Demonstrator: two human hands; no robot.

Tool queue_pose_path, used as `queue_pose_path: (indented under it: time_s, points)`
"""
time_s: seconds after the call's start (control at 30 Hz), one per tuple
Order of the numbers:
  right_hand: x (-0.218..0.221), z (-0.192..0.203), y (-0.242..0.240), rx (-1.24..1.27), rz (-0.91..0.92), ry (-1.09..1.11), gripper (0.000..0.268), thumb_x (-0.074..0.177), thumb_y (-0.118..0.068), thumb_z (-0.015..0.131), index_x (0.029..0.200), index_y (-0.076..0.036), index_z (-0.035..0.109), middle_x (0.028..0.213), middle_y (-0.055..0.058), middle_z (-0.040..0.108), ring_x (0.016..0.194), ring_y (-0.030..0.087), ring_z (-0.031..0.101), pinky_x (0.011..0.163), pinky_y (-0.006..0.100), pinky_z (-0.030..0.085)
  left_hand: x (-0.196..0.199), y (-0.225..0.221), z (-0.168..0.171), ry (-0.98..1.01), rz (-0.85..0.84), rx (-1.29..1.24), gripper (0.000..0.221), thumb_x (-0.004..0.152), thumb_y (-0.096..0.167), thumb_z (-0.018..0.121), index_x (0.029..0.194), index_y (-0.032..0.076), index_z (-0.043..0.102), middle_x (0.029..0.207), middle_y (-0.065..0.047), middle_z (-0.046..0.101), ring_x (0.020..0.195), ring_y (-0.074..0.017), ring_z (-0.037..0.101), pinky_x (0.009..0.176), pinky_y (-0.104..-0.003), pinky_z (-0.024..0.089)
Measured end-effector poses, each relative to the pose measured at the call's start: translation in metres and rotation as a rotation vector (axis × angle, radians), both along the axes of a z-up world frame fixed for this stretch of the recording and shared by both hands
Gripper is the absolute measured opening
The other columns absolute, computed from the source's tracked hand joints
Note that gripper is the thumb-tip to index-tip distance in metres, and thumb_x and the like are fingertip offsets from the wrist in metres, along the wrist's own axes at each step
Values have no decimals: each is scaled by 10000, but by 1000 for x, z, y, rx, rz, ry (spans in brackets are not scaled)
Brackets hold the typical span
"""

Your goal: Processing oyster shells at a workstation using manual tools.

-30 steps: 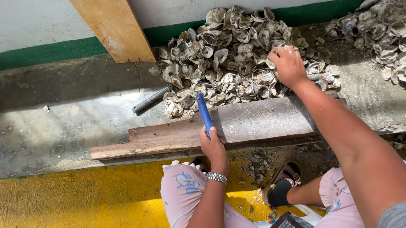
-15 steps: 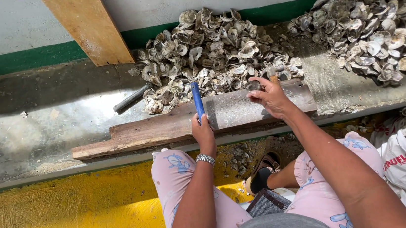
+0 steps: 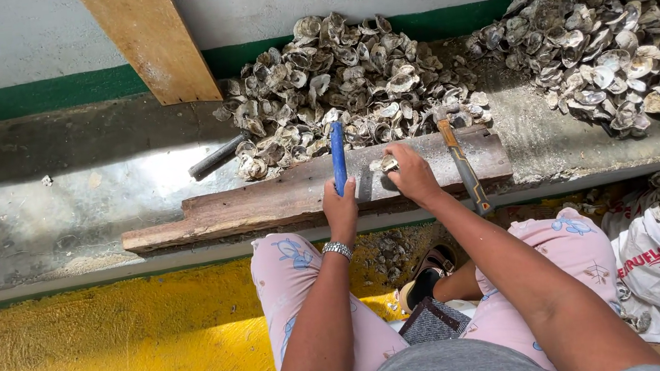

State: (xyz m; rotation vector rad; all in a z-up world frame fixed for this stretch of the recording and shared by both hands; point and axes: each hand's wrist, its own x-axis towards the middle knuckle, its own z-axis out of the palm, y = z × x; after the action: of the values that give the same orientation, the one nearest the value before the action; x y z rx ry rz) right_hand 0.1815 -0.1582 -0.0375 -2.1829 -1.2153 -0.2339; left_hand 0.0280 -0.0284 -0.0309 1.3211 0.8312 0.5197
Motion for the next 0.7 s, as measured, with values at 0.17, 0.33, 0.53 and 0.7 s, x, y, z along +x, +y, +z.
queue_pose_path:
  time_s: [0.17,0.33,0.53,0.7]
  points:
    - [-19,37,1,-187,-24,168,487,754,-194,871,1150,-55,624,1120,114,659,1033,281,653,910,423,552,-2,2,-7,98,48,150,237,977,288,674,970,65,594,731,-18,604,572,-108,552,497,-301,458]
    - [-13,24,1,-188,12,281,437,803,-210,837,1162,-53,642,1094,103,652,943,243,674,856,388,574,-3,1,12,142,121,108,195,969,257,651,999,74,590,734,-15,599,572,-109,555,504,-315,466]
    - [36,43,38,-435,-112,592,342,890,-294,771,1134,-58,722,1087,118,746,924,229,715,799,366,589,0,2,-6,117,241,105,207,978,237,651,1013,41,596,767,-23,624,594,-104,567,537,-310,481]
    - [79,80,80,-11,-50,633,813,809,-324,885,1406,-45,409,1340,183,532,1122,259,587,929,435,502,-1,6,11,106,327,52,223,956,241,657,1018,37,592,792,-41,614,643,-135,571,595,-339,491]
